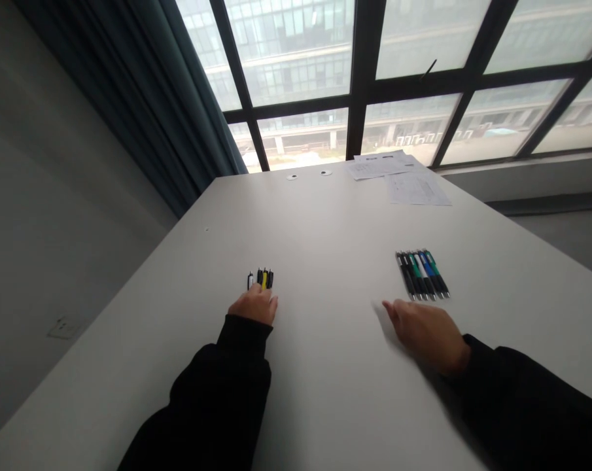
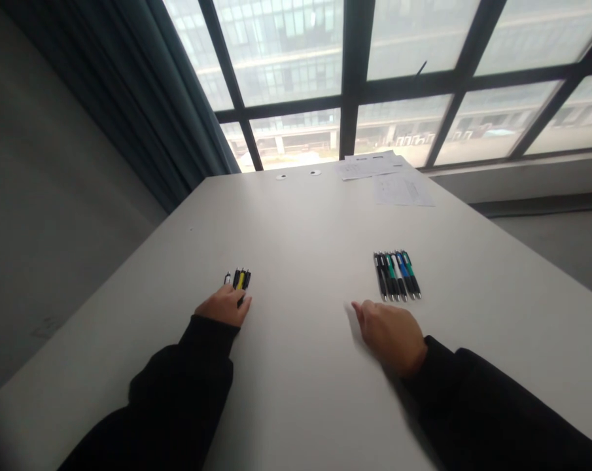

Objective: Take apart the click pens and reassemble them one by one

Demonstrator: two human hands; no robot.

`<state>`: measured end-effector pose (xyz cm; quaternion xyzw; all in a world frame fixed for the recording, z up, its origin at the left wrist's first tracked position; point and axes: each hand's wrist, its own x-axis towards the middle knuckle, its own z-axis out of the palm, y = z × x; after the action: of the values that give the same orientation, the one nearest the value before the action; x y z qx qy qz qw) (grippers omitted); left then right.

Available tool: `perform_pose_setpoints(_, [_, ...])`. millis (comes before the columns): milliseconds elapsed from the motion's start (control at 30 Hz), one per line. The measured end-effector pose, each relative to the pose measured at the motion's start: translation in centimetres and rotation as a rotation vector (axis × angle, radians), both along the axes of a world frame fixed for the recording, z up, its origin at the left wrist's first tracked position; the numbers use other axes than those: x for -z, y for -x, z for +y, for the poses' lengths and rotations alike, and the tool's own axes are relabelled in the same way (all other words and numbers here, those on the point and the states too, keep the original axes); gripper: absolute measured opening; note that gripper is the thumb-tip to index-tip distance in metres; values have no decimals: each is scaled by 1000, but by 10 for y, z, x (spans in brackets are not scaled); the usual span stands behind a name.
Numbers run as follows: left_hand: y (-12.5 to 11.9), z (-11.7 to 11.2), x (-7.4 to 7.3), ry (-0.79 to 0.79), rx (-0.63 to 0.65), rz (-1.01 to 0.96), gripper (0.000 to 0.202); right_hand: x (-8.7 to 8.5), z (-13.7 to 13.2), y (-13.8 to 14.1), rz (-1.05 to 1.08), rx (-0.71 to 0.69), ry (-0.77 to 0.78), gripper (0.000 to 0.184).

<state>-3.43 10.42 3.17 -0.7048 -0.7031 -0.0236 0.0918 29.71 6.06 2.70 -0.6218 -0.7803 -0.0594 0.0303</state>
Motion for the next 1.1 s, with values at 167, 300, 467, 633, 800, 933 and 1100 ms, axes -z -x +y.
perform_pose_setpoints(167, [2, 2, 2, -25, 69, -29, 29, 5, 1, 0, 30, -102, -17, 51])
perform_pose_setpoints(300, [3, 2, 1, -76, 35, -11, 29, 8, 2, -2, 34, -126, -25, 50])
perform_pose_setpoints(467, [5, 2, 5, -119, 28, 25, 32, 14, 3, -3, 55, -167, -67, 51])
perform_pose_setpoints(633, [8, 5, 7, -76, 113, -45, 35, 17, 3, -1, 69, -214, -99, 50])
perform_pose_setpoints(800, [-1, 3, 6, -1, 200, -99, 26, 18, 3, -2, 109, -266, -81, 48])
perform_pose_setpoints(933, [-29, -13, -3, 86, 337, -168, 14, 15, 2, 0, 383, -338, 42, 32])
perform_pose_setpoints(1100, [-66, -55, -33, 83, 539, -405, 17, -5, -11, 15, 1051, -335, 330, 50])
